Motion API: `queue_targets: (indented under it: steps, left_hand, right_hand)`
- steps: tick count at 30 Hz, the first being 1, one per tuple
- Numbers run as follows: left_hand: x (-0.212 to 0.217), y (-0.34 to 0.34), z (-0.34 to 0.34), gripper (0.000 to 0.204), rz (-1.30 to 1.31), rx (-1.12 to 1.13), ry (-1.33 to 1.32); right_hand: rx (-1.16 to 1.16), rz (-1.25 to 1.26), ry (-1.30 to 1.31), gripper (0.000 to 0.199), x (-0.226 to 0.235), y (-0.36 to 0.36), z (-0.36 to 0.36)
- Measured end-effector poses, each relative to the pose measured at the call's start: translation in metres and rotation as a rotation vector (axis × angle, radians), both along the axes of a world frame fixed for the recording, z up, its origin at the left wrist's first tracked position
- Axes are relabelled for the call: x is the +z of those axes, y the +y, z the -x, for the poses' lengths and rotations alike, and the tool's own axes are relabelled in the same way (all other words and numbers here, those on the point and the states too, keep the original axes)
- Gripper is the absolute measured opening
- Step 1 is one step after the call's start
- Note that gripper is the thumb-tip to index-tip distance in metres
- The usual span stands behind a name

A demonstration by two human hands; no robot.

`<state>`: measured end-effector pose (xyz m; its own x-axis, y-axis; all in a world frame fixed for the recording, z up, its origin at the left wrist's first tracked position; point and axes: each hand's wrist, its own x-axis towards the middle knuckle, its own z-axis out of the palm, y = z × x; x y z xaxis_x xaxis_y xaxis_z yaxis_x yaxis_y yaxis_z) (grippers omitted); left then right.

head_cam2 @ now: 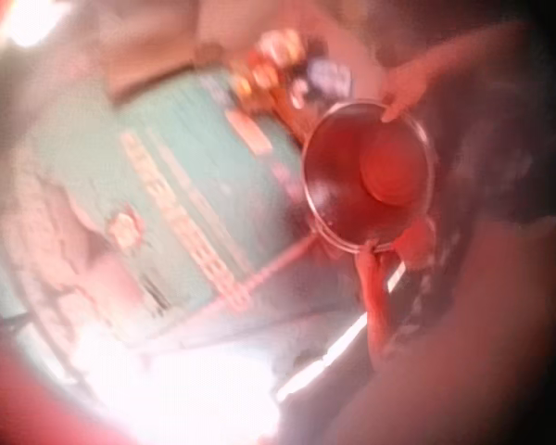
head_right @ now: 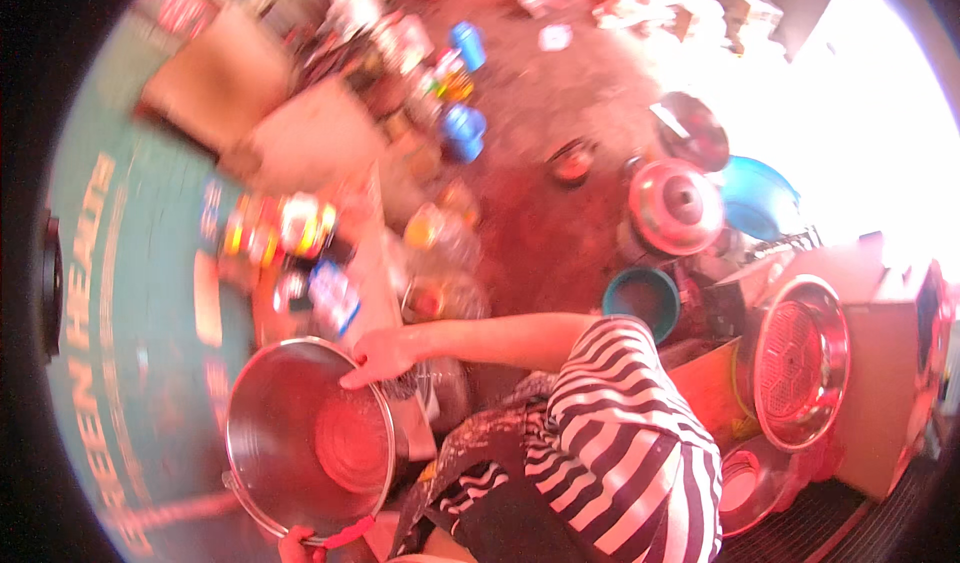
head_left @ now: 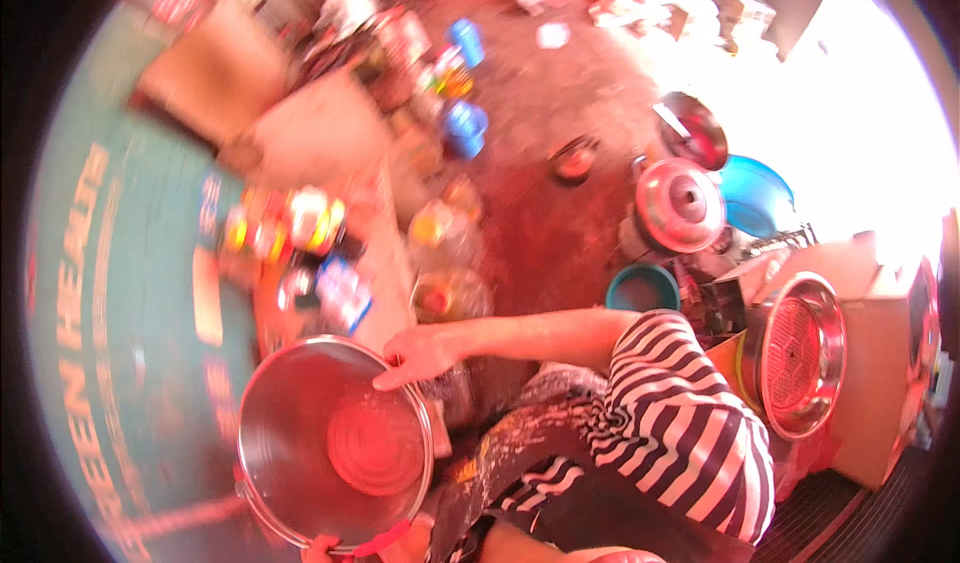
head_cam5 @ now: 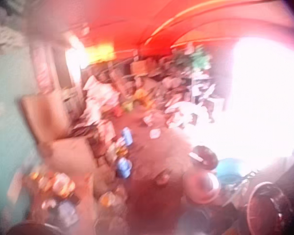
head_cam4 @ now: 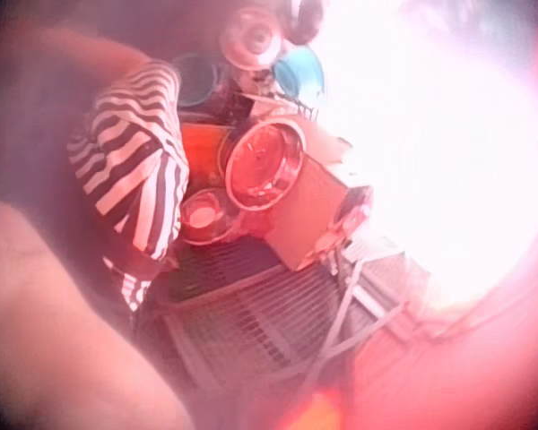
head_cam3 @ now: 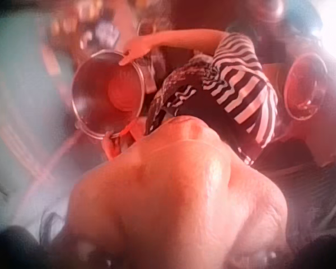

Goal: The person scrubs a large rectangular tray with a steel wool pad, then fills a bucket with water from a tap and rinses it. They return to scrub the tray again, pour water from the bucket onto it, and later scrub a wok and a sink with the pad under running water.

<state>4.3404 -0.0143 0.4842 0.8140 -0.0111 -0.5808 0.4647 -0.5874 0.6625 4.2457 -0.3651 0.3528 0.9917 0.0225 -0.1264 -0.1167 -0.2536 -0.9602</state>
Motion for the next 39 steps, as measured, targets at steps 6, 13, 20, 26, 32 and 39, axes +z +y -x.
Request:
queue_targets:
  steps: [6,13,20,26,32,39]
  left_hand:
    - [-0.027,-0.198,-0.026,0.008,0.001,-0.473,0.043]
    - [-0.094,-0.409,-0.062,0.017,0.291,-0.746,0.158]
    - [-0.114,-0.631,-0.037,0.010,0.172,-1.241,0.355]
    - [-0.126,-0.772,0.003,0.011,0.081,-1.420,0.410]
    - [-0.100,-0.892,0.015,0.005,0.022,-1.533,0.277]
    - [-0.066,-1.036,0.010,0.014,-0.083,-1.490,0.103]
  right_hand:
    - [-0.444,0.029,-0.045,0.034,-0.037,-0.116,0.098]
    - [-0.945,0.105,0.092,0.024,-0.041,-0.218,0.179]
    - [-1.432,-0.103,0.233,0.021,-0.040,-0.276,0.238]
    - [-1.698,-0.267,0.247,0.020,-0.059,-0.327,0.258]
    - [-1.695,-0.327,-0.002,0.019,-0.100,-0.436,0.257]
    - [-1.674,-0.492,-0.020,0.022,-0.079,-0.575,0.234]
